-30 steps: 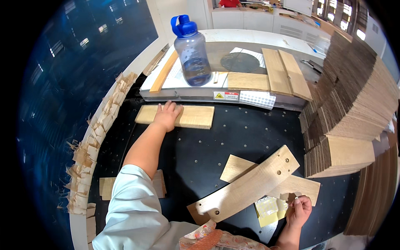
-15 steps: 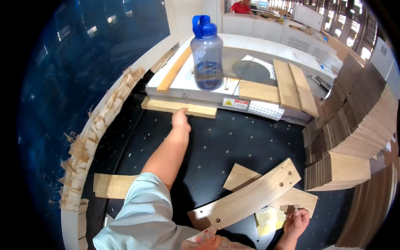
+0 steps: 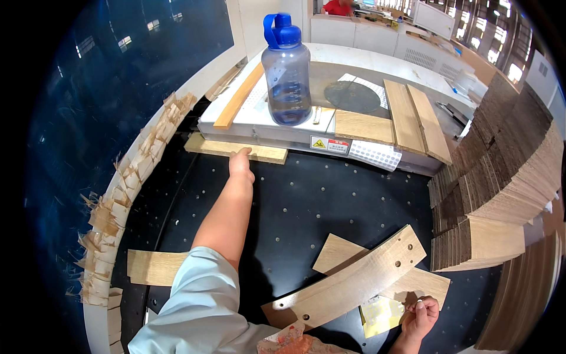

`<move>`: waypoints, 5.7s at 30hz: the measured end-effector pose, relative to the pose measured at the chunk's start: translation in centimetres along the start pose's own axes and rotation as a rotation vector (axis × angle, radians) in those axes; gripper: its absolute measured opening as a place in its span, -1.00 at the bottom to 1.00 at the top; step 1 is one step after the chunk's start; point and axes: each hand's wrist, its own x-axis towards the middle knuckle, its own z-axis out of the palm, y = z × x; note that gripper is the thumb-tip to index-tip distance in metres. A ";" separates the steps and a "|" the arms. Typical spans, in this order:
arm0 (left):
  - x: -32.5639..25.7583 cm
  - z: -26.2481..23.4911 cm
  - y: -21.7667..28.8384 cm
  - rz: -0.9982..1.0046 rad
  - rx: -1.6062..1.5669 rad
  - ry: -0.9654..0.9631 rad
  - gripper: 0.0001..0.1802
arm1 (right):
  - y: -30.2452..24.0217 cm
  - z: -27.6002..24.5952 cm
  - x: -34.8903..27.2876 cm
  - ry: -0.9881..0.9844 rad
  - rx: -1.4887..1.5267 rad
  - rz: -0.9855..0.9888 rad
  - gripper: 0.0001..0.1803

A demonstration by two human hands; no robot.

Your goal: The person picks up wooden boards, aligns them, and applies small round labels from a sheet to the sides of the boards one at a time.

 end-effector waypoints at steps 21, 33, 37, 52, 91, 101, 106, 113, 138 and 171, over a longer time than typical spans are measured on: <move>4.1 -1.1 -1.7 0.013 0.100 -0.048 -0.38 | -1.3 0.9 -0.7 -0.021 0.094 0.076 -0.91; 7.9 -4.0 -2.0 0.055 0.193 -0.292 -0.48 | -1.8 0.7 -0.4 -0.099 0.036 0.161 -0.95; -3.8 -0.1 -0.5 -0.038 0.185 -0.267 -0.59 | -1.8 0.6 -0.5 -0.111 0.113 0.166 -0.96; -50.2 -3.4 0.2 0.262 0.094 -1.699 -0.76 | -14.5 0.8 -9.1 -0.400 0.007 -0.307 -0.97; -57.9 -8.0 -0.1 0.906 0.279 -1.789 -0.79 | -19.4 -4.1 -19.1 -0.180 -0.238 -0.402 -0.94; -55.2 -8.1 -0.9 0.686 0.143 -1.728 -0.80 | -18.7 -1.8 -18.1 -0.170 -0.290 -0.356 -0.96; -54.6 -8.0 -0.9 0.692 0.120 -1.709 -0.81 | -18.6 -1.1 -17.9 -0.148 -0.338 -0.396 -0.96; -54.6 -8.1 -0.7 0.707 0.141 -1.719 -0.82 | -18.7 -0.9 -17.9 -0.134 -0.373 -0.450 -0.94; -54.8 -8.7 -0.4 0.826 0.129 -1.708 -0.81 | -19.4 -0.9 -18.8 -0.164 -0.362 -0.345 -0.95; -54.2 -8.4 -2.0 0.743 0.034 -1.766 -0.76 | -19.2 -1.4 -18.5 -0.198 -0.220 -0.219 -0.92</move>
